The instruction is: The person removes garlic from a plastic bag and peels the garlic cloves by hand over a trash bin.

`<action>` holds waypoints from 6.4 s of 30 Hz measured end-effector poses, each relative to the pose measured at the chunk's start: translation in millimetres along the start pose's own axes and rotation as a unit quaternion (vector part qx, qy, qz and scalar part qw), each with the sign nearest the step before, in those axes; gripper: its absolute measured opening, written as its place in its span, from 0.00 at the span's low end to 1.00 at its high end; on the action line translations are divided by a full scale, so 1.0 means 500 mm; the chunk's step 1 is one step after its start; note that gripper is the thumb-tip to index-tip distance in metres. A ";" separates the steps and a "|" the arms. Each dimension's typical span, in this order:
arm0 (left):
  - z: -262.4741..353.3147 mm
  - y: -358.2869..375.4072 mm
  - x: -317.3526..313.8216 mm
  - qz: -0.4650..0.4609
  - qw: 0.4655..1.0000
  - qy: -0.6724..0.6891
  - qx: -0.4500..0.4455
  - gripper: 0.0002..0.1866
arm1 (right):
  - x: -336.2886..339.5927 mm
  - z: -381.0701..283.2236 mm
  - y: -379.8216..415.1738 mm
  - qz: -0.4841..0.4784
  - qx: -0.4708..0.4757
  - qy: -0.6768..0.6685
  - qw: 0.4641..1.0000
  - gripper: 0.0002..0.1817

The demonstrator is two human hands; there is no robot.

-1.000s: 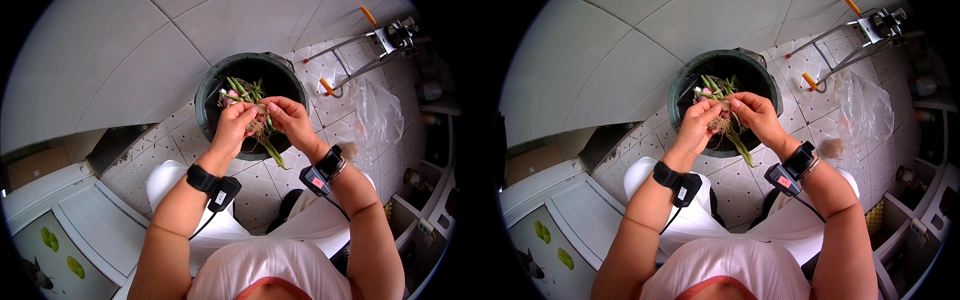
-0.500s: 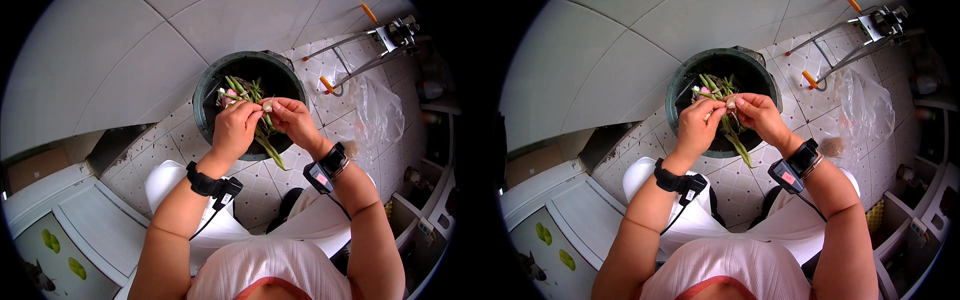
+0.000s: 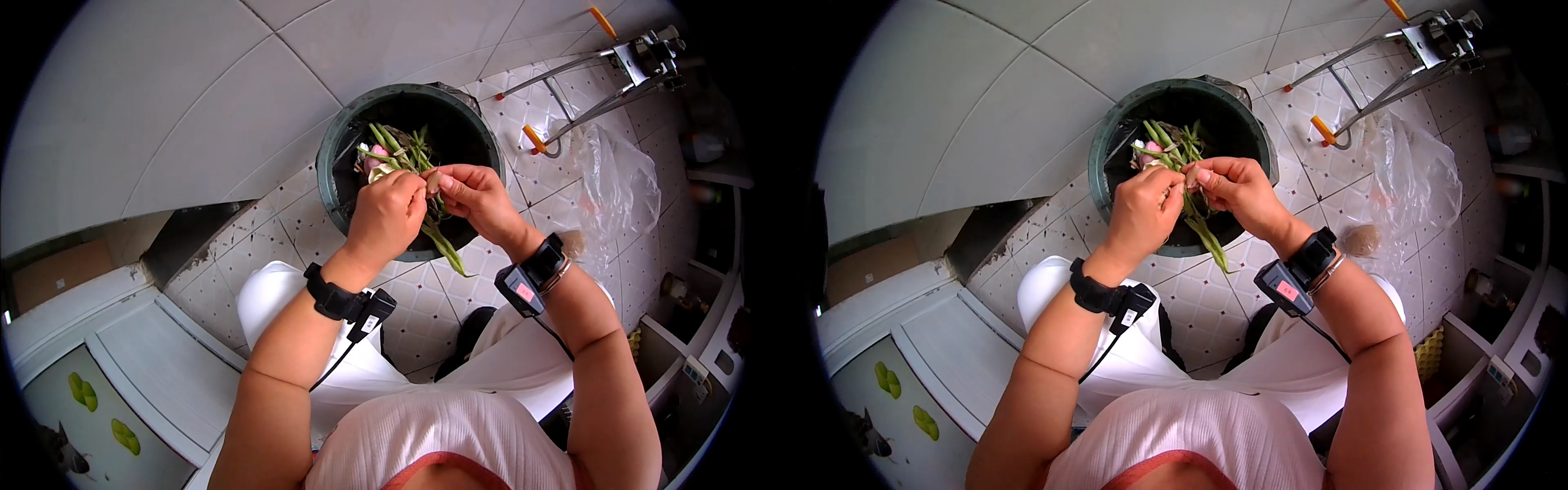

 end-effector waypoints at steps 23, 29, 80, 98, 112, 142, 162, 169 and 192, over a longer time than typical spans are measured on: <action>-0.022 0.007 -0.004 -0.024 0.995 0.038 0.087 0.05 | 0.005 0.017 0.000 0.050 -0.020 -0.040 0.998 0.09; -0.026 0.010 -0.010 -0.026 0.994 0.063 0.083 0.04 | 0.000 0.005 0.002 0.041 -0.010 0.004 0.999 0.08; -0.043 0.003 -0.010 -0.021 0.984 0.108 0.138 0.08 | 0.002 0.021 0.006 0.057 -0.049 -0.035 0.997 0.06; -0.047 0.006 -0.010 -0.032 0.986 0.037 0.160 0.06 | -0.004 0.000 0.012 0.049 -0.019 -0.023 0.998 0.08; 0.004 0.009 -0.003 -0.018 0.999 0.015 0.027 0.04 | 0.002 -0.001 0.012 0.062 -0.005 0.019 0.998 0.08; -0.028 -0.002 0.035 0.070 0.993 -0.067 0.067 0.05 | 0.014 0.011 0.010 0.083 -0.051 -0.029 0.995 0.07; -0.010 0.002 -0.009 -0.022 0.998 0.022 0.054 0.05 | 0.009 0.001 0.014 0.100 -0.019 0.035 0.994 0.09; -0.012 -0.003 0.002 -0.007 0.996 0.063 0.068 0.04 | 0.019 0.012 0.009 0.095 -0.032 -0.047 0.994 0.07; -0.010 -0.005 0.010 0.002 0.999 0.010 0.046 0.05 | 0.015 0.002 0.008 0.075 -0.013 0.042 0.996 0.09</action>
Point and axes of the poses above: each hand's wrist, its own y-axis away from the middle knuckle, its own x-axis out of the back of the hand, z = x × y, the point moved 7 cm from there along -y, towards the middle knuckle, and after that the axes turned 2 degrees about x, right-handed, at the moved point
